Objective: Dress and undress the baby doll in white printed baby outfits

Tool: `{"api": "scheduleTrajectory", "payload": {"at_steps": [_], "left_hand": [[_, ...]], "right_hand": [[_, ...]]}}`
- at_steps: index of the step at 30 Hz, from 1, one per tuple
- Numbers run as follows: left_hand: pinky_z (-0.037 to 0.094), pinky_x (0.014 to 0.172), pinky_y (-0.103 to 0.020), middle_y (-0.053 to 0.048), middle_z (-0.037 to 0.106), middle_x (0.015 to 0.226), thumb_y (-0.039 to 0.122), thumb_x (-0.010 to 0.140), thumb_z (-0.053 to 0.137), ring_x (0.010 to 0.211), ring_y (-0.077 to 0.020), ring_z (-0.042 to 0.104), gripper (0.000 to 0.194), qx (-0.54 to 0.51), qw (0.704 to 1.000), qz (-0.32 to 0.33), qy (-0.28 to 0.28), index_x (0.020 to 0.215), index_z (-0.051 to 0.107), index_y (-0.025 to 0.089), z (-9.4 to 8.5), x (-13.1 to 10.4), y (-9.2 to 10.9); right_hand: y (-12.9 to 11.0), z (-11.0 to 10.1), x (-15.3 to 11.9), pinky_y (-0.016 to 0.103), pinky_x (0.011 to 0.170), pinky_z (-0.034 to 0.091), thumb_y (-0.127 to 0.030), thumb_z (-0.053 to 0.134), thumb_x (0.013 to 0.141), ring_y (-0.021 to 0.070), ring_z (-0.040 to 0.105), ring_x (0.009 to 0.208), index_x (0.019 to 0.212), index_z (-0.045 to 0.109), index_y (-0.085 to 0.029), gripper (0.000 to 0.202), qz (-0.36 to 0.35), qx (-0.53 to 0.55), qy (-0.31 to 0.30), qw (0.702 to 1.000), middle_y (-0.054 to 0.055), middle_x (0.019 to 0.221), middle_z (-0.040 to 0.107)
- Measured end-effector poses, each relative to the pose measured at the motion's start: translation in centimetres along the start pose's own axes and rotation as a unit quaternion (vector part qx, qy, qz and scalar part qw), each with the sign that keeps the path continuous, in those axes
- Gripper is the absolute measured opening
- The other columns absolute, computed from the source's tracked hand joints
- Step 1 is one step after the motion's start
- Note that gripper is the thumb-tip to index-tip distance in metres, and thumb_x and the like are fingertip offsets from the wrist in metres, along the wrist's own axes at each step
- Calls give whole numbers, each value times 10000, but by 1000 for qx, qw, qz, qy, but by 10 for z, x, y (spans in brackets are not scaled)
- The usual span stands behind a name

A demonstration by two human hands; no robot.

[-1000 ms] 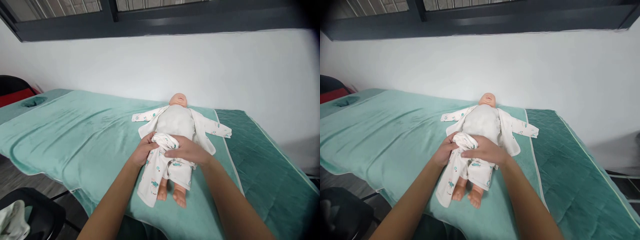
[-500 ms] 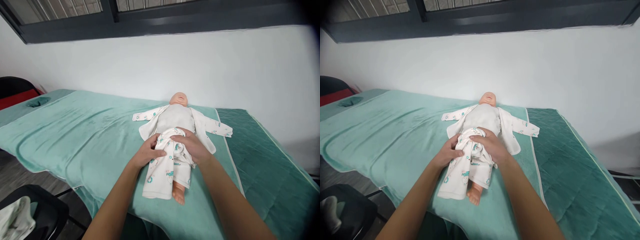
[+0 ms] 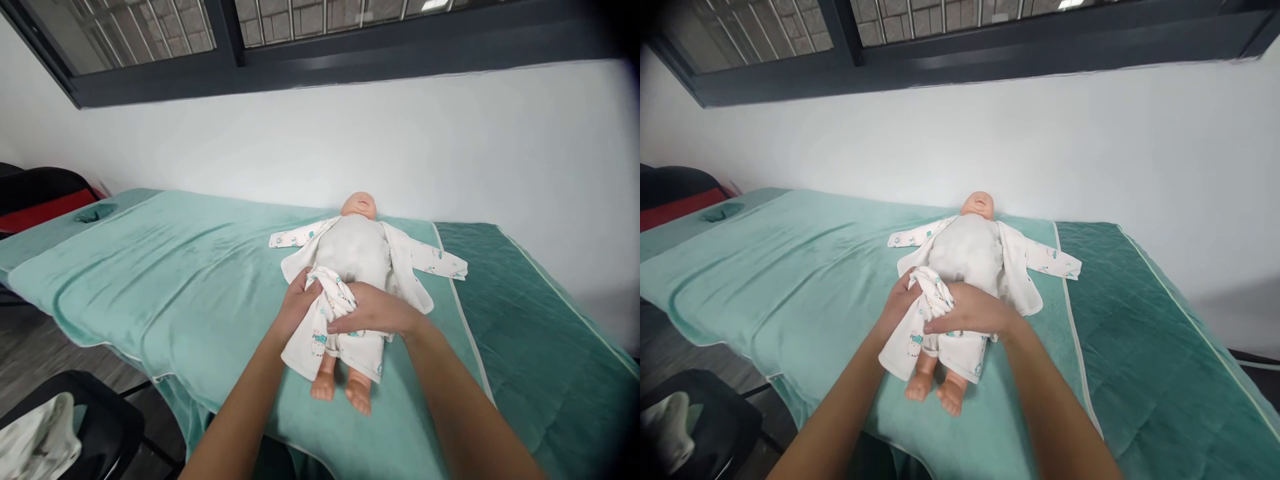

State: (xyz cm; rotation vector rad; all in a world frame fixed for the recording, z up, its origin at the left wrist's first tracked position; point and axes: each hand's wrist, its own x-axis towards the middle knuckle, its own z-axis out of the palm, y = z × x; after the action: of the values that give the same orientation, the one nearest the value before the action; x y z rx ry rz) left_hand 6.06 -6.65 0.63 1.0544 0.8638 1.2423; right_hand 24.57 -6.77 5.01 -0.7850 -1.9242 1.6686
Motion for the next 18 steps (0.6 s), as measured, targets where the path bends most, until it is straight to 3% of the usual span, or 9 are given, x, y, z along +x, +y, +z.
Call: {"api": "scheduleTrajectory", "payload": {"at_steps": [2, 4, 7, 10, 13, 18], "left_hand": [[435, 693, -223, 21, 618, 825, 452, 782, 736, 726, -120, 555, 333, 12, 1000, 2, 5, 957, 620, 194, 2, -3, 0], [441, 699, -228, 14, 639, 856, 461, 782, 733, 752, -133, 570, 352, 9, 1000, -1, -5, 992, 626, 199, 3, -5, -1], [455, 704, -236, -9, 653, 905, 459, 735, 773, 783, -149, 588, 426, -11, 998, 6, -65, 1031, 624, 192, 2, -7, -2], [464, 729, -243, -30, 654, 993, 370, 597, 879, 857, -176, 602, 609, -19, 992, 8, -125, 1114, 608, 199, -2, -6, -3], [464, 762, -247, -34, 656, 1006, 265, 592, 883, 890, -181, 607, 597, -9, 993, -5, -118, 1119, 613, 193, -4, -5, -3], [461, 682, -252, -31, 671, 882, 311, 703, 811, 732, -153, 616, 384, -72, 992, -35, -94, 1008, 627, 169, -1, -7, -4]], "right_hand": [[3, 2, 0, 309, 790, 486, -391, 760, 772, 205, 639, 898, 1004, 720, -189, 310, 10, 11, 20, 1000, 14, 968, 723], [9, 4, 2, 314, 799, 489, -385, 746, 785, 207, 649, 902, 1035, 717, -188, 319, -4, 73, 85, 994, 18, 952, 729], [17, 6, 6, 319, 801, 499, -336, 768, 756, 197, 667, 853, 1094, 708, -186, 375, -31, 187, 171, 967, 21, 914, 739], [21, 4, 9, 297, 740, 498, -319, 779, 736, 180, 662, 772, 1056, 727, -171, 356, -36, 233, 221, 946, 29, 865, 743], [24, 2, 9, 277, 715, 491, -305, 772, 744, 172, 658, 764, 1032, 736, -173, 320, -35, 247, 230, 941, 28, 852, 745], [23, 2, 7, 298, 813, 500, -294, 758, 778, 181, 670, 864, 1097, 718, -200, 335, -52, 233, 183, 954, 26, 972, 744]]}}
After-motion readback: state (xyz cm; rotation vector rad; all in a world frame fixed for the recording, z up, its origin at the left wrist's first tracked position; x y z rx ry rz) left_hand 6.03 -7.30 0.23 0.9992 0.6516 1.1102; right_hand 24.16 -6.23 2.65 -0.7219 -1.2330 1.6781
